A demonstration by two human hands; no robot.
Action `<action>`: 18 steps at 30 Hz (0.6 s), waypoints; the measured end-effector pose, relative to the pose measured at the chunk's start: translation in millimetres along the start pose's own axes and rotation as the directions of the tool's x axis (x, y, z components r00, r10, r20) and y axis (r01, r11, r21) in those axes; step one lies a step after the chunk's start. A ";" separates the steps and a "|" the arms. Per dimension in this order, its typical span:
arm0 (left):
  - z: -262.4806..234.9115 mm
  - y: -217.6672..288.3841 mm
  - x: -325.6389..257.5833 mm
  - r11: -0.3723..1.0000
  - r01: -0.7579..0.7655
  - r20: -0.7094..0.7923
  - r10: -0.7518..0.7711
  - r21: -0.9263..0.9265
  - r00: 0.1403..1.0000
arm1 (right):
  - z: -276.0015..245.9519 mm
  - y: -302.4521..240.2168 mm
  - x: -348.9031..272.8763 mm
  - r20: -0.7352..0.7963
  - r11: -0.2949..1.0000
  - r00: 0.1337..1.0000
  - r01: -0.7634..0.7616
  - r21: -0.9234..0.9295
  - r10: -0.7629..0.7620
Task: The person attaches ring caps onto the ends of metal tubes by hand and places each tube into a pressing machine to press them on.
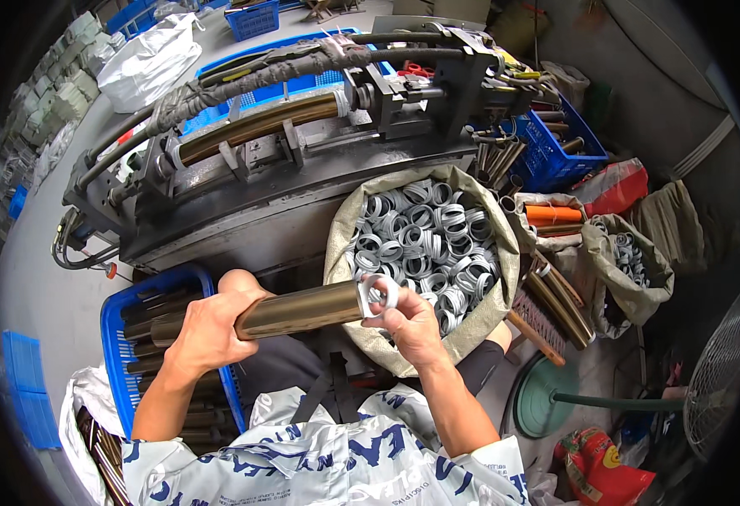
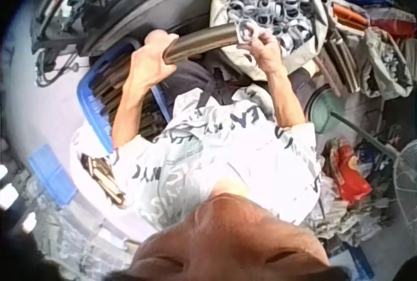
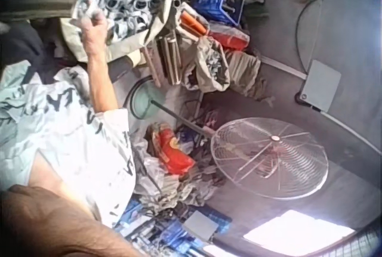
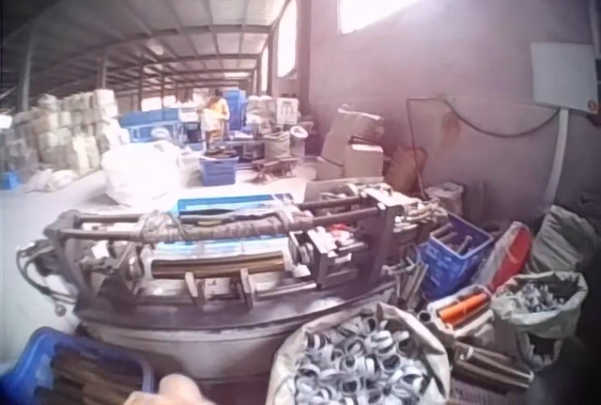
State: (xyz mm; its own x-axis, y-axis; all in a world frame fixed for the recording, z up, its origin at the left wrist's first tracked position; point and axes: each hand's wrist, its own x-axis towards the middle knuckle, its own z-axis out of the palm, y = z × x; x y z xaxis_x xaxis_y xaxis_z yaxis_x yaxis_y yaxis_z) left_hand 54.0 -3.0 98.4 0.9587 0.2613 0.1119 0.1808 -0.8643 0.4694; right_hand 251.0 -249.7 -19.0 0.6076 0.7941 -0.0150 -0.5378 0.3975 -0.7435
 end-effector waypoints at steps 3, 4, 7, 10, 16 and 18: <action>-5.1 4.7 -1.0 1.000 0.023 0.005 -0.023 0.001 1.000 | 2.7 -4.9 3.3 -0.001 1.000 1.000 0.001 0.007 -0.001; -8.4 7.7 -0.3 0.998 0.053 -0.007 -0.053 -0.021 0.999 | 1.6 -5.6 3.6 -0.004 0.985 0.998 0.058 -0.161 -0.060; -14.3 16.6 -1.3 1.000 0.018 -0.046 -0.019 -0.012 0.999 | 4.7 -12.2 -1.2 0.002 0.908 0.997 0.069 -0.414 -0.075; -12.4 14.6 0.6 0.999 0.012 0.040 -0.014 0.043 0.999 | 12.0 -13.4 -4.2 0.090 0.952 0.993 0.096 -0.291 -0.072; -2.0 7.3 -6.7 0.995 -0.035 0.024 0.033 0.098 0.999 | 9.6 -9.7 -7.2 0.100 0.971 0.993 -0.029 -0.239 0.054; 1.7 5.5 -7.0 0.996 -0.033 0.023 0.031 0.088 0.999 | 9.4 -10.6 -6.2 0.138 0.953 0.990 0.051 -0.299 -0.010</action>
State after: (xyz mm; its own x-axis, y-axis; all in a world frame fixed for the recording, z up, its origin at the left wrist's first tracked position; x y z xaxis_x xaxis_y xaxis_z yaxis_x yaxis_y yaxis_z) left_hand 48.6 -10.3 98.7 0.9686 0.2245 0.1063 0.1679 -0.9070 0.3862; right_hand 247.5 -254.5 -4.8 0.5263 0.8460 0.0851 -0.3065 0.2821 -0.9091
